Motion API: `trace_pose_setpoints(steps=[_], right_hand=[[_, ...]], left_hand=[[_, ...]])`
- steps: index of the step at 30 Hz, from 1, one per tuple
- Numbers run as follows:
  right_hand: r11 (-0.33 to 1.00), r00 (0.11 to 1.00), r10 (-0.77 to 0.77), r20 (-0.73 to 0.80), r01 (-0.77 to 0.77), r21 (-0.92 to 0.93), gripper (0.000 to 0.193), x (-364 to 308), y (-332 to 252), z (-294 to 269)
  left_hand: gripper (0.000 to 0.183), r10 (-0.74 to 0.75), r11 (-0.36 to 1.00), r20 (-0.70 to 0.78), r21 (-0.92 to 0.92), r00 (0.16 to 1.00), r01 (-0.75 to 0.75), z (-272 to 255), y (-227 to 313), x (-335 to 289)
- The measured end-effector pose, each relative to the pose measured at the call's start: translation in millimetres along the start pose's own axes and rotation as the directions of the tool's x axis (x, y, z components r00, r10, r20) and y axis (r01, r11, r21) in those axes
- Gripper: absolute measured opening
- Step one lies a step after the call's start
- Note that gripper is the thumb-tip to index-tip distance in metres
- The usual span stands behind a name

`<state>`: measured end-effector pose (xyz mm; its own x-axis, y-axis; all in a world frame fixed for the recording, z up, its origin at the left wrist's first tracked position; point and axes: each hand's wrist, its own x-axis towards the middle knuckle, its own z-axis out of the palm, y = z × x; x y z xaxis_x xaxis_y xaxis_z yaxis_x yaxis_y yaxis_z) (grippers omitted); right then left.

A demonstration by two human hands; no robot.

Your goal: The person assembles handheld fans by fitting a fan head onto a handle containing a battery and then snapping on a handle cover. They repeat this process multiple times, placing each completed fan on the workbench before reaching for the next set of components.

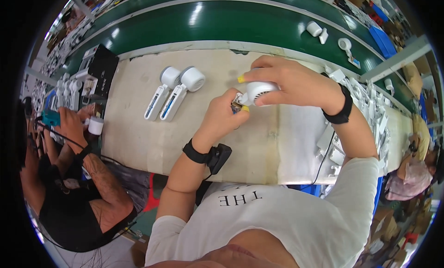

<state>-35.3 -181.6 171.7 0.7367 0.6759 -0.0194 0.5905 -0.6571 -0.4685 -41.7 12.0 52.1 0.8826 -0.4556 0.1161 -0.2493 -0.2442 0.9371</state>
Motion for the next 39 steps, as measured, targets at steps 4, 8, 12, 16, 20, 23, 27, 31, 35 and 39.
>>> trace_pose_setpoints(steps=[4, 8, 12, 16, 20, 23, 27, 31, 35, 39], right_hand=[[1.000, 1.000, 0.002, -0.014, -0.002, 0.008, 0.050, 1.9, 23.0, 2.6], [0.996, 0.999, -0.034, 0.013, 0.033, 0.087, 0.051, -0.5, 28.6, 7.6], [0.965, 0.989, 0.081, -0.126, -0.046, 0.258, 0.050, -21.6, 29.1, 10.6], [0.939, 0.932, 0.322, -0.168, -0.291, 0.184, 0.040, -79.6, 50.5, -11.1], [0.778, 0.891, 0.382, -0.245, -0.453, -0.435, 0.025, -150.3, 107.5, 13.2], [0.678, 0.966, 0.193, -0.171, -0.258, -0.688, 0.026, -176.9, 132.5, 36.5], [0.763, 0.984, 0.171, -0.043, -0.160, -0.626, 0.027, -178.3, 131.3, 45.3], [0.763, 0.986, 0.165, 0.021, -0.114, -0.636, 0.031, -177.4, 131.5, 39.0], [0.808, 0.986, 0.139, 0.088, -0.061, -0.586, 0.041, -173.4, 132.6, 34.6], [0.843, 0.957, 0.274, -0.099, -0.289, -0.455, 0.041, -155.6, 124.1, 33.5]], left_hand=[[0.028, -0.070, 0.998, 0.092, 0.009, 0.993, 0.070, 3.9, 0.4, 6.4], [0.024, -0.028, 0.977, 0.154, -0.203, 0.988, 0.059, 6.6, -4.7, 3.5], [0.016, -0.022, 0.897, 0.207, -0.428, 0.978, 0.111, 13.2, -0.6, 3.0], [0.025, 0.010, 0.647, 0.137, -0.756, 0.991, 0.098, 8.4, 4.5, 3.6], [0.033, -0.065, 0.555, -0.066, -0.831, 0.996, -0.019, -0.8, 4.2, 11.5], [0.033, -0.026, 0.507, 0.049, -0.860, 0.998, 0.056, -6.1, -9.8, 10.0], [0.033, -0.064, 0.530, 0.148, -0.833, 0.987, 0.159, -6.0, -11.6, 7.2], [0.032, -0.102, 0.494, 0.057, -0.864, 0.993, 0.101, 3.0, -12.1, 11.5], [0.032, -0.100, 0.498, 0.064, -0.861, 0.993, 0.105, 1.1, -14.2, 13.6], [0.031, -0.075, 0.537, 0.042, -0.840, 0.996, 0.076, -3.0, -14.7, 14.2]])
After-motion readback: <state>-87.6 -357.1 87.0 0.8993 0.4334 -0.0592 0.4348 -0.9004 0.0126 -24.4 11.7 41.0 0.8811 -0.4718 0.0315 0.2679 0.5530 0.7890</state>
